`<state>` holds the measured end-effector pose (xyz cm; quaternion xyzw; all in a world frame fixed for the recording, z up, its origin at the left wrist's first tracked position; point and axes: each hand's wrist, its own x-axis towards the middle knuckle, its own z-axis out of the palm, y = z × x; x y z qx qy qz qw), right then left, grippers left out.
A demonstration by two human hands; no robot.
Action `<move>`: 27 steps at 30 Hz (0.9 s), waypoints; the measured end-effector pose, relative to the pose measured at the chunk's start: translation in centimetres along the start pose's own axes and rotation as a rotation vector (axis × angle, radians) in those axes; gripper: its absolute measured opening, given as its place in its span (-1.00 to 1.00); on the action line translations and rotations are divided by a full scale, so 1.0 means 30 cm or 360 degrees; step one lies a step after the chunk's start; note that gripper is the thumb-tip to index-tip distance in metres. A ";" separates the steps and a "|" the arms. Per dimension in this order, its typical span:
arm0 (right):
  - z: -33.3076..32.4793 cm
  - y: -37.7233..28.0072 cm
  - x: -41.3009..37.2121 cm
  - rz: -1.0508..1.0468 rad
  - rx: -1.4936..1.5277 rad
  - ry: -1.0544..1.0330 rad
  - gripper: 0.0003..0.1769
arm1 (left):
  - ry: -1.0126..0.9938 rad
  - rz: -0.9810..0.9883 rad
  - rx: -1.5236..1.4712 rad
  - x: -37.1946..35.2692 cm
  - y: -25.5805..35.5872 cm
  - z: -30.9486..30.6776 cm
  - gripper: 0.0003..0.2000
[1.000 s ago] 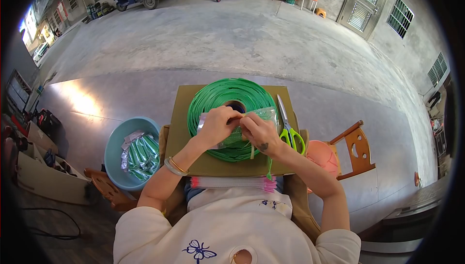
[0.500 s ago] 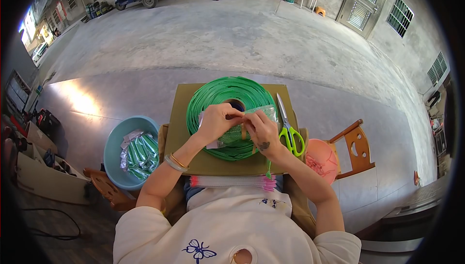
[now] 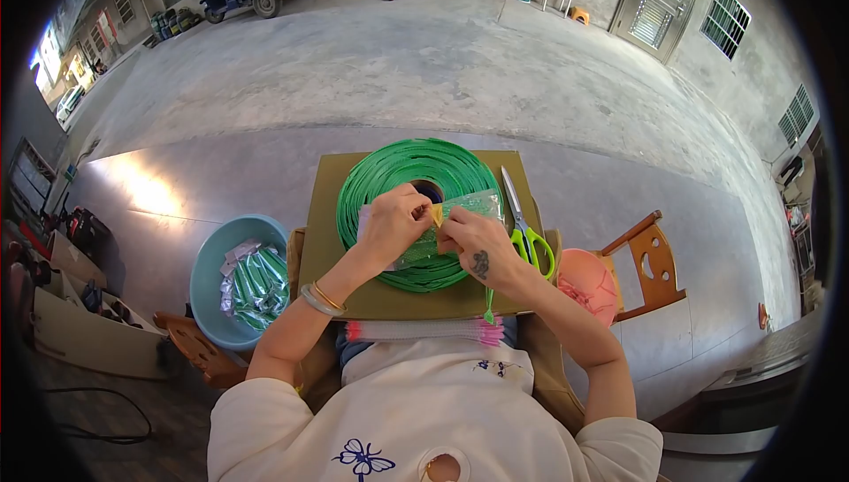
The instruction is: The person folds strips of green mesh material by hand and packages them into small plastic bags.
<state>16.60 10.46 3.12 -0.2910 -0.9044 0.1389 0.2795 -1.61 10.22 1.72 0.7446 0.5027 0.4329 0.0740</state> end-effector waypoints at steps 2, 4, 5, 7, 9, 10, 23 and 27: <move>0.038 0.017 -0.004 -0.0063 -0.0045 -0.0087 -0.90 | -0.0005 0.0025 0.0061 -0.012 0.008 0.007 -0.91; 0.058 0.013 -0.011 -0.0083 -0.0110 -0.0071 -0.94 | 0.0003 0.0043 0.0103 -0.016 0.014 0.006 -0.92; 0.061 0.008 -0.016 -0.0090 -0.0145 -0.0059 -0.96 | 0.0006 0.0048 0.0110 -0.020 0.019 0.005 -0.93; 0.003 0.012 -0.007 0.0022 0.0244 -0.0297 -0.86 | -0.0088 -0.0039 0.0007 -0.010 0.026 -0.011 -0.89; -0.090 0.047 0.001 0.0198 0.0610 -0.0423 -0.70 | -0.0277 -0.0235 -0.0215 0.018 0.027 -0.061 -0.81; -0.143 0.079 -0.008 0.0325 0.0791 -0.0440 -0.60 | -0.0202 0.0041 0.0000 0.034 0.028 -0.084 -0.68; 0.105 0.246 -0.073 0.0648 0.1412 0.0466 -0.02 | -0.0812 0.0291 0.0927 -0.002 0.074 0.017 -0.06; 0.123 0.205 -0.087 0.0489 0.1346 0.0593 -0.04 | -0.0699 0.0449 0.0956 -0.028 0.060 0.027 -0.11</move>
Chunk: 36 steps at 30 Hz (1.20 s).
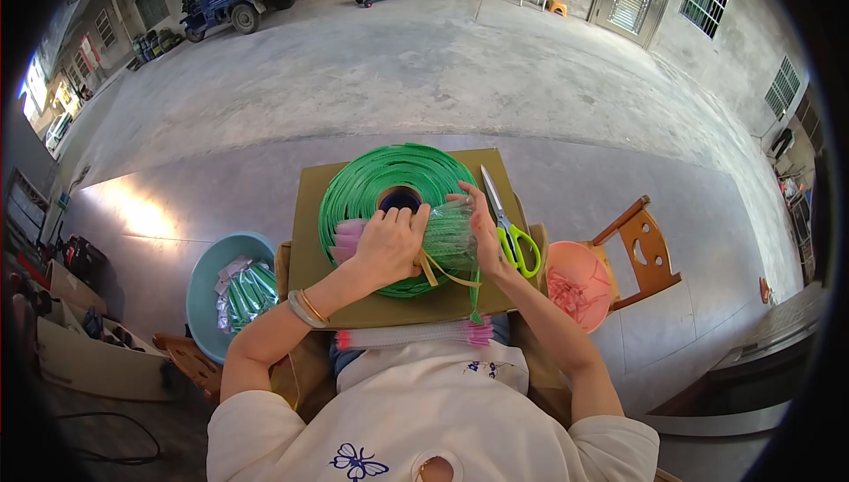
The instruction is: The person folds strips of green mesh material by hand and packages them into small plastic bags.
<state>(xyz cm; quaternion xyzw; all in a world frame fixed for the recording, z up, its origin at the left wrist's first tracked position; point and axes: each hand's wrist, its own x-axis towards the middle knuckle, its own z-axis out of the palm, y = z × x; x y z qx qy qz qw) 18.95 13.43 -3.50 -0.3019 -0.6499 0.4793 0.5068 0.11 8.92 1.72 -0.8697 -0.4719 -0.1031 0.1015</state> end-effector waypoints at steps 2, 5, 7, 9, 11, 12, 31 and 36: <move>0.013 0.003 -0.006 -0.0112 -0.0050 0.0029 -0.03 | 0.0053 0.0011 0.0038 -0.008 0.002 0.018 -0.11; 0.026 0.000 -0.013 -0.0204 -0.0089 0.0038 -0.02 | 0.0111 0.0025 0.0069 -0.018 0.006 0.020 -0.17; 0.034 -0.005 -0.023 -0.0252 -0.0120 0.0060 -0.03 | 0.0131 0.0028 0.0080 -0.023 0.013 0.019 -0.23; 0.050 -0.015 -0.026 -0.0320 -0.0165 0.0108 -0.04 | 0.0145 0.0025 0.0097 -0.024 0.018 0.011 -0.30; 0.061 -0.047 -0.045 -0.0375 -0.0121 0.0077 -0.05 | 0.0102 0.0019 0.0092 -0.041 0.023 -0.025 -0.37; 0.061 -0.076 -0.039 -0.0413 -0.0102 0.0062 -0.06 | 0.0090 0.0019 0.0097 -0.040 0.017 -0.053 -0.40; 0.040 -0.417 -0.014 0.0311 -0.0146 -0.0536 0.14 | 0.1401 -0.0558 -0.2299 0.006 -0.027 -0.115 -0.32; 0.054 -0.420 -0.026 0.0075 -0.0575 -0.0592 0.14 | 0.0862 -0.0513 -0.3279 0.006 0.042 -0.099 -0.27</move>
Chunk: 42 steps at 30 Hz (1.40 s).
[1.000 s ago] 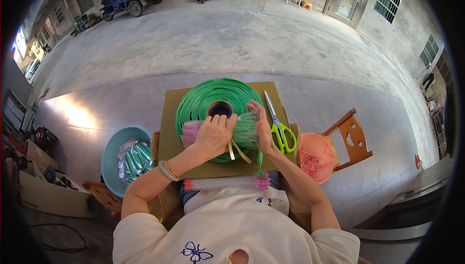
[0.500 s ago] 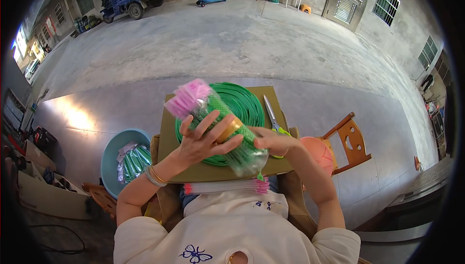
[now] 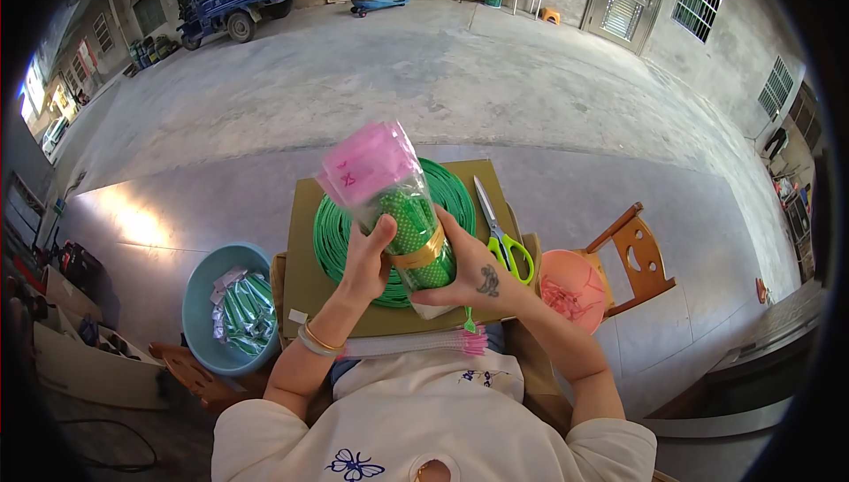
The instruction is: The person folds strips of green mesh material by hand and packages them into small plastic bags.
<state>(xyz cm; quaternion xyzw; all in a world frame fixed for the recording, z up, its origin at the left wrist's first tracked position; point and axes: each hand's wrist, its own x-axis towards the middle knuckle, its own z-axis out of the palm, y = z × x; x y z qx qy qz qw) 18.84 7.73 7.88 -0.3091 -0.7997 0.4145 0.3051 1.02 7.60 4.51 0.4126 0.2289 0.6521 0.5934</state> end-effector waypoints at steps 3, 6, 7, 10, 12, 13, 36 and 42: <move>0.034 -0.010 -0.013 0.0112 -0.0243 0.0063 0.16 | 0.0126 -0.0035 -0.0033 0.000 0.026 0.033 -0.40; 0.087 -0.002 -0.029 0.0128 -0.0413 0.0180 0.18 | 0.0196 -0.0002 -0.0062 -0.011 0.019 0.029 -0.45; 0.088 -0.004 -0.029 0.0086 -0.0403 0.0163 0.19 | 0.0209 0.0018 -0.0071 -0.018 0.013 0.026 -0.46; 0.080 -0.004 -0.024 -0.0061 -0.0253 0.0140 0.21 | 0.0222 0.0054 -0.0054 -0.042 0.005 0.023 -0.46; 0.072 0.009 -0.013 -0.0188 0.0007 0.0150 0.23 | 0.0134 0.0063 0.0008 -0.052 0.010 0.040 -0.42; 0.064 0.009 -0.018 -0.0129 0.0093 0.0137 0.21 | 0.0091 0.0071 0.0039 -0.055 0.014 0.052 -0.41; -0.218 1.003 -1.653 0.3768 -0.0970 0.2593 -0.19 | 0.0828 0.0366 0.1083 -0.122 0.380 -0.301 -0.69; 0.036 1.117 -1.530 0.3750 -0.0398 0.2358 -0.37 | 0.0940 0.0349 0.1577 -0.143 0.401 -0.350 -0.74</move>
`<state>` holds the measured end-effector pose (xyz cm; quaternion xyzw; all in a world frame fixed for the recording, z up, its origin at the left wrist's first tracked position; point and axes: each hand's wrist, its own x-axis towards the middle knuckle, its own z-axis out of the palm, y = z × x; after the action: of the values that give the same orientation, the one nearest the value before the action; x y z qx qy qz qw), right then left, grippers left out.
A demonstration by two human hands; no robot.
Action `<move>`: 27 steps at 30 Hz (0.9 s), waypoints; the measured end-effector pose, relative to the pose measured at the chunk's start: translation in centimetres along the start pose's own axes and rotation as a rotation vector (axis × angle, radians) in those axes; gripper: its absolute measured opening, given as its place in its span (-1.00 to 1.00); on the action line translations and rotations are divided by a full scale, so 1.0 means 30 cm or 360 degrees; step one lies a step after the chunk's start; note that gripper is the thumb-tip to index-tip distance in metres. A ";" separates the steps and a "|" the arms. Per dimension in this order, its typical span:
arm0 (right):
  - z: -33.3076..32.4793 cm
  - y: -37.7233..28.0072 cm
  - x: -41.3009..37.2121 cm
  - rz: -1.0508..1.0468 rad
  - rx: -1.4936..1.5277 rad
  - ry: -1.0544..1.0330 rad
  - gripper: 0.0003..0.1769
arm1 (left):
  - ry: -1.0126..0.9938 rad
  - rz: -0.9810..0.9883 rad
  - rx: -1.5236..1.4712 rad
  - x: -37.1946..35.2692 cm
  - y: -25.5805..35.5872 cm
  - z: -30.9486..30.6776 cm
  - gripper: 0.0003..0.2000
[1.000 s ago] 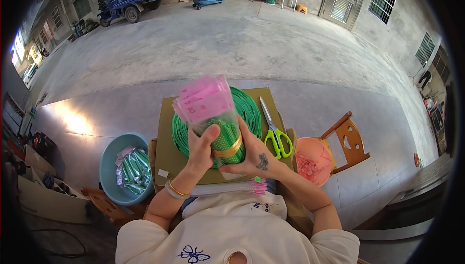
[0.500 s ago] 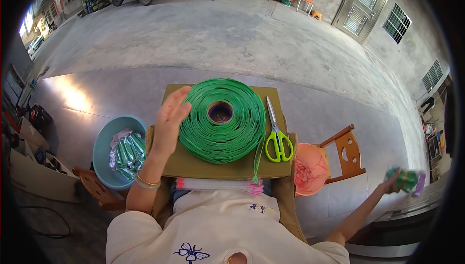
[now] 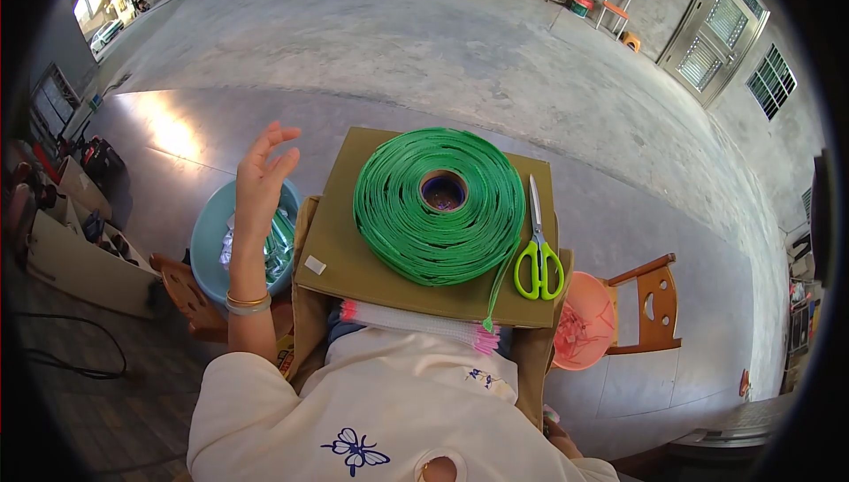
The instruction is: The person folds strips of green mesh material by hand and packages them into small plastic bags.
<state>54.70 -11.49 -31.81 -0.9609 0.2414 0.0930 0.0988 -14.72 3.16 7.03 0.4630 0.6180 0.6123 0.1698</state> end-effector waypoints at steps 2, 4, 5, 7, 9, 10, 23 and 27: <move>0.024 0.002 -0.017 0.0013 0.0030 -0.0050 -0.43 | -0.0115 0.0011 0.0029 0.003 -0.068 0.005 -0.74; 0.029 -0.012 -0.011 0.0035 0.0086 -0.0072 -0.49 | -0.0266 -0.0043 0.0169 -0.012 -0.078 0.014 -0.74; 0.028 -0.019 -0.001 0.0041 0.0106 -0.0075 -0.52 | -0.0369 -0.0102 0.0295 -0.038 -0.058 0.035 -0.75; 0.008 -0.049 0.033 0.0100 0.0195 -0.0041 -0.58 | -0.0581 -0.0166 0.0355 -0.083 -0.054 0.089 -0.77; -0.025 -0.090 0.070 0.0166 0.0307 0.0014 -0.64 | -0.0790 -0.0176 0.0218 -0.131 -0.076 0.164 -0.78; -0.041 -0.114 0.083 0.0201 0.0373 0.0043 -0.67 | -0.1057 -0.0281 0.0086 -0.168 -0.069 0.205 -0.78; -0.460 -0.651 -0.098 0.0143 0.2785 0.0764 -0.81 | -0.2124 0.0251 0.0462 -0.424 -0.005 0.672 -0.61; -0.897 -0.682 -0.418 -0.0810 0.3308 0.0278 -0.85 | -0.1842 0.0384 0.0335 -0.409 0.001 0.759 -0.70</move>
<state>57.23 5.44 -0.08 -0.4312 0.0012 -0.2502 0.8669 9.28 7.23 -1.71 0.8024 0.4255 0.2111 0.3614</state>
